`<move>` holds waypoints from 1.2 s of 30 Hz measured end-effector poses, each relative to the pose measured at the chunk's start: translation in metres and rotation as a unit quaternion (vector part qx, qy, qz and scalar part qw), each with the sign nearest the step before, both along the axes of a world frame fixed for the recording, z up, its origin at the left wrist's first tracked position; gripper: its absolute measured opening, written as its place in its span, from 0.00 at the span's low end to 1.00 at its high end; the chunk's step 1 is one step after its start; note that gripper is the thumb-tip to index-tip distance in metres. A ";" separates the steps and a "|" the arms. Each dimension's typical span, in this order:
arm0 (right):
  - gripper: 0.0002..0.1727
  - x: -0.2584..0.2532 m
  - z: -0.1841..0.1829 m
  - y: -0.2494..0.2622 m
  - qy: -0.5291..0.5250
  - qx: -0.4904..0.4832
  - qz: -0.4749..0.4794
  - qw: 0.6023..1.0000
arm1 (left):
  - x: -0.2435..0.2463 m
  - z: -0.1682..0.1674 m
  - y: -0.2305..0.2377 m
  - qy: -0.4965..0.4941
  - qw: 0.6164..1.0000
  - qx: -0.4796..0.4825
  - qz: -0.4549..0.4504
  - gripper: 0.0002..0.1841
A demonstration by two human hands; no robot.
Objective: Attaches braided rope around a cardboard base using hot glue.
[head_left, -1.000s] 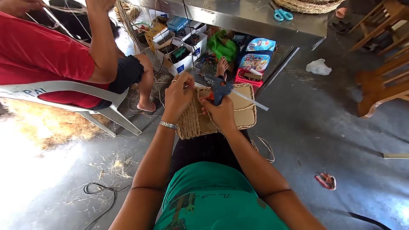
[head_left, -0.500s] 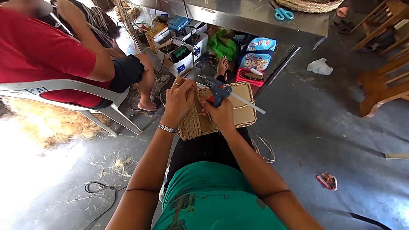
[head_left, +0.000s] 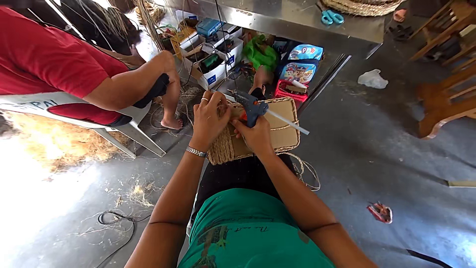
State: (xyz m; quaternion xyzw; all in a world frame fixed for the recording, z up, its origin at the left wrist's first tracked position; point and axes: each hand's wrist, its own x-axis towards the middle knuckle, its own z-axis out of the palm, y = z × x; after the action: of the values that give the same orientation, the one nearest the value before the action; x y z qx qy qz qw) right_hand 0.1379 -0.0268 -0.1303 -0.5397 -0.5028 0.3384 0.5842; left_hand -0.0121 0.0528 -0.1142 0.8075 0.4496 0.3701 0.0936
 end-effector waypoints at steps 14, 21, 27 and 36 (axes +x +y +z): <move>0.13 0.013 -0.011 -0.024 -0.029 0.022 0.001 0.999 | 0.011 0.000 -0.010 0.005 0.999 0.015 0.030 0.09; 0.12 0.009 -0.016 -0.023 -0.026 0.023 -0.006 0.999 | -0.005 -0.005 -0.009 -0.068 0.996 0.027 -0.042 0.11; 0.13 0.003 -0.015 -0.028 -0.040 0.007 -0.012 0.999 | -0.010 -0.007 0.001 -0.058 0.996 0.040 -0.063 0.11; 0.16 0.002 -0.042 -0.069 -0.023 0.100 -0.024 0.994 | -0.017 -0.006 0.003 -0.038 0.994 0.026 -0.100 0.10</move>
State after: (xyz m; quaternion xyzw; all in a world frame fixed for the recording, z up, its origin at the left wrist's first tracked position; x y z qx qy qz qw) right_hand 0.1402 -0.0959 -0.1728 -0.4977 -0.5345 0.2600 0.6317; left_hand -0.0288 0.0558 -0.1199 0.8359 0.3525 0.4013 0.1262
